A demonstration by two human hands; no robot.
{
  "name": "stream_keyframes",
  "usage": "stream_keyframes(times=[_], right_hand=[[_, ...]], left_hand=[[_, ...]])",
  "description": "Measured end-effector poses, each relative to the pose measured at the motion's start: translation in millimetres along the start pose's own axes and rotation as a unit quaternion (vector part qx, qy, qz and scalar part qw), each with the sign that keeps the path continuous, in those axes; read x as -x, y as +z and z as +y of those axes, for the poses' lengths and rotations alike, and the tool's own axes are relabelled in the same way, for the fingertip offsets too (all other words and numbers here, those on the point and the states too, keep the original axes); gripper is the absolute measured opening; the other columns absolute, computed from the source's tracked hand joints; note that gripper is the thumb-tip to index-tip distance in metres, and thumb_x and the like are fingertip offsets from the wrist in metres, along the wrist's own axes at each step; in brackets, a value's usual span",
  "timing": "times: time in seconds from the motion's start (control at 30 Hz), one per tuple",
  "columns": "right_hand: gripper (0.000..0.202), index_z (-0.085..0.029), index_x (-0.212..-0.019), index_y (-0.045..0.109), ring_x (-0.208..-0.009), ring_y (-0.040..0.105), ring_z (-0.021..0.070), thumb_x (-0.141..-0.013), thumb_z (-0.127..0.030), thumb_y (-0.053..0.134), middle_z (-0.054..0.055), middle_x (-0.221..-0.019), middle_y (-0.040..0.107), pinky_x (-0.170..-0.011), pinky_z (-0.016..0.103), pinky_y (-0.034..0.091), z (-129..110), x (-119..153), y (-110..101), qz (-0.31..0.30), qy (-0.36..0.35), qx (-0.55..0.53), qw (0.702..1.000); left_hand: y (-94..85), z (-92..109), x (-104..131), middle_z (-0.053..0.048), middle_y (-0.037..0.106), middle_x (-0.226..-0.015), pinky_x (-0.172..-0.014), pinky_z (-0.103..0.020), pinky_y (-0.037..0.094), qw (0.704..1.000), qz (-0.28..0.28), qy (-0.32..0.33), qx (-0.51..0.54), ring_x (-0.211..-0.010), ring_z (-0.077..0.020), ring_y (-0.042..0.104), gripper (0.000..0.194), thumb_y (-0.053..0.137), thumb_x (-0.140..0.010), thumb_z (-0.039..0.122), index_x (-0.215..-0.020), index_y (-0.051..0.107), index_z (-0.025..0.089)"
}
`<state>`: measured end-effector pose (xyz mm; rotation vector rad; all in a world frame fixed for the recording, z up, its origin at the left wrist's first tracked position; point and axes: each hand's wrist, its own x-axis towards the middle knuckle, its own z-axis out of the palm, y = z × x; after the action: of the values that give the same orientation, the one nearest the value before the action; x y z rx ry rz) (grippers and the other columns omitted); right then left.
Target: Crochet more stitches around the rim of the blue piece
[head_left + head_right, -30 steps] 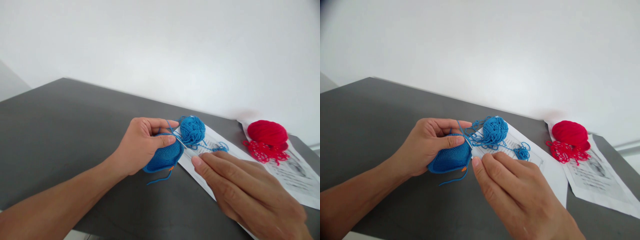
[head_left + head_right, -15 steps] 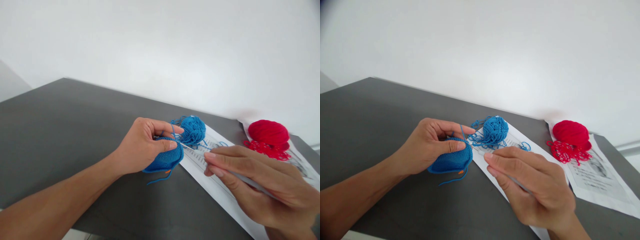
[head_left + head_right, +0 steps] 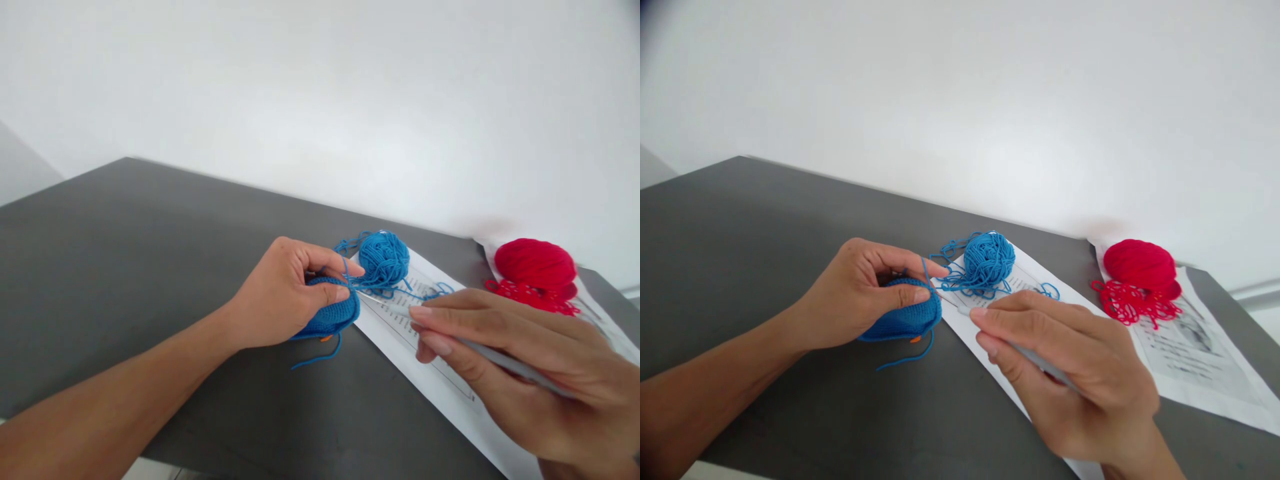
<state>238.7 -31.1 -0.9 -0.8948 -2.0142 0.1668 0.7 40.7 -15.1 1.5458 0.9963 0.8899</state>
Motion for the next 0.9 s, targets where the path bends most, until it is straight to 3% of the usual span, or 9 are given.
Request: stream_keyframes(times=[0.1, 0.2, 0.27, 0.3, 0.4, 0.47, 0.6, 0.77, 0.9], right_hand=[[0.032, -0.026, -0.114, 0.082, -0.052, 0.074, 0.0178, -0.092, -0.005, 0.072, 0.000, -0.068, 0.077, -0.048, 0.029, 0.064, 4.3, 2.0, 15.1, 0.039, 0.134, -0.163, 0.977], [0.017, -0.023, -0.106, 0.082, -0.045, 0.070, 0.0152, -0.100, -0.020, 0.067, 0.002, -0.077, 0.080, -0.034, 0.024, 0.057, 7.7, 6.3, 36.4, 0.080, 0.272, -0.379, 0.881], [0.016, -0.022, -0.106, 0.082, -0.048, 0.071, 0.0146, -0.101, -0.022, 0.066, 0.002, -0.078, 0.078, -0.033, 0.022, 0.056, 6.6, 7.8, 48.5, 0.098, 0.287, -0.426, 0.852], [0.018, -0.023, -0.108, 0.081, -0.050, 0.072, 0.0147, -0.101, -0.020, 0.066, 0.002, -0.079, 0.078, -0.036, 0.023, 0.059, 5.1, 7.9, 52.7, 0.107, 0.269, -0.410, 0.865], [0.026, -0.023, -0.110, 0.082, -0.060, 0.075, 0.0146, -0.094, -0.007, 0.070, 0.004, -0.096, 0.077, -0.049, 0.027, 0.067, 0.0, 6.3, 57.4, 0.130, 0.157, -0.234, 0.951], [0.031, -0.023, -0.109, 0.082, -0.064, 0.076, 0.0139, -0.089, -0.001, 0.072, 0.006, -0.108, 0.075, -0.052, 0.027, 0.068, -1.3, 5.0, 56.8, 0.133, 0.111, -0.138, 0.975], [0.032, -0.023, -0.114, 0.080, -0.058, 0.074, 0.0129, -0.092, -0.002, 0.069, 0.005, -0.102, 0.077, -0.052, 0.027, 0.067, 0.4, 5.4, 57.6, 0.121, 0.120, -0.151, 0.974], [0.031, -0.022, -0.111, 0.080, -0.062, 0.076, 0.0161, -0.092, 0.000, 0.069, 0.001, -0.080, 0.079, -0.059, 0.029, 0.067, -1.9, 5.9, 60.1, 0.141, 0.128, -0.137, 0.972], [0.028, -0.021, -0.109, 0.080, -0.060, 0.076, 0.0148, -0.092, -0.001, 0.069, 0.000, -0.074, 0.078, -0.061, 0.027, 0.066, -4.9, 4.9, 60.8, 0.150, 0.140, -0.134, 0.969]], left_hand=[[1.0, 0.1, 1.5, -0.006, 0.087, -0.094, -0.077, -0.027, 0.058, 1.000, 0.020, 0.014, 0.006, -0.086, -0.0231, 0.079, 0.019, 0.083, -0.077, 0.016, -0.095, 0.089, 0.017], [4.9, -0.4, 3.8, -0.006, 0.087, -0.096, -0.075, -0.027, 0.058, 0.999, 0.034, 0.016, 0.015, -0.085, -0.0228, 0.078, 0.020, 0.083, -0.079, 0.019, -0.099, 0.088, 0.017], [9.2, -0.3, 5.7, -0.006, 0.086, -0.093, -0.074, -0.029, 0.059, 0.999, 0.028, 0.006, 0.031, -0.084, -0.0232, 0.077, 0.028, 0.082, -0.080, 0.021, -0.107, 0.087, 0.016], [11.6, 0.0, 6.8, -0.006, 0.085, -0.091, -0.075, -0.030, 0.059, 0.999, 0.025, 0.002, 0.040, -0.083, -0.0235, 0.077, 0.031, 0.082, -0.080, 0.022, -0.111, 0.086, 0.016], [17.6, 2.0, 9.8, -0.006, 0.083, -0.084, -0.077, -0.034, 0.061, 0.996, 0.031, -0.014, 0.085, -0.079, -0.0244, 0.076, 0.037, 0.082, -0.080, 0.022, -0.115, 0.085, 0.014], [19.6, 3.4, 11.1, -0.005, 0.081, -0.080, -0.072, -0.035, 0.062, 0.992, 0.039, -0.033, 0.113, -0.072, -0.0245, 0.076, 0.041, 0.082, -0.079, 0.023, -0.119, 0.083, 0.013], [20.8, 3.6, 11.4, -0.003, 0.081, -0.077, -0.073, -0.037, 0.063, 0.991, 0.058, -0.048, 0.108, -0.067, -0.0235, 0.075, 0.045, 0.083, -0.078, 0.023, -0.122, 0.081, 0.013], [23.5, 1.6, 11.3, 0.000, 0.082, -0.075, -0.100, -0.034, 0.058, 0.993, 0.116, 0.010, 0.023, -0.080, -0.0221, 0.078, 0.019, 0.082, -0.079, 0.016, -0.097, 0.088, 0.016], [24.8, 0.6, 11.8, -0.001, 0.086, -0.090, -0.099, -0.032, 0.058, 0.991, 0.130, 0.022, -0.014, -0.094, -0.0240, 0.080, 0.009, 0.081, -0.079, 0.016, -0.084, 0.088, 0.020]])
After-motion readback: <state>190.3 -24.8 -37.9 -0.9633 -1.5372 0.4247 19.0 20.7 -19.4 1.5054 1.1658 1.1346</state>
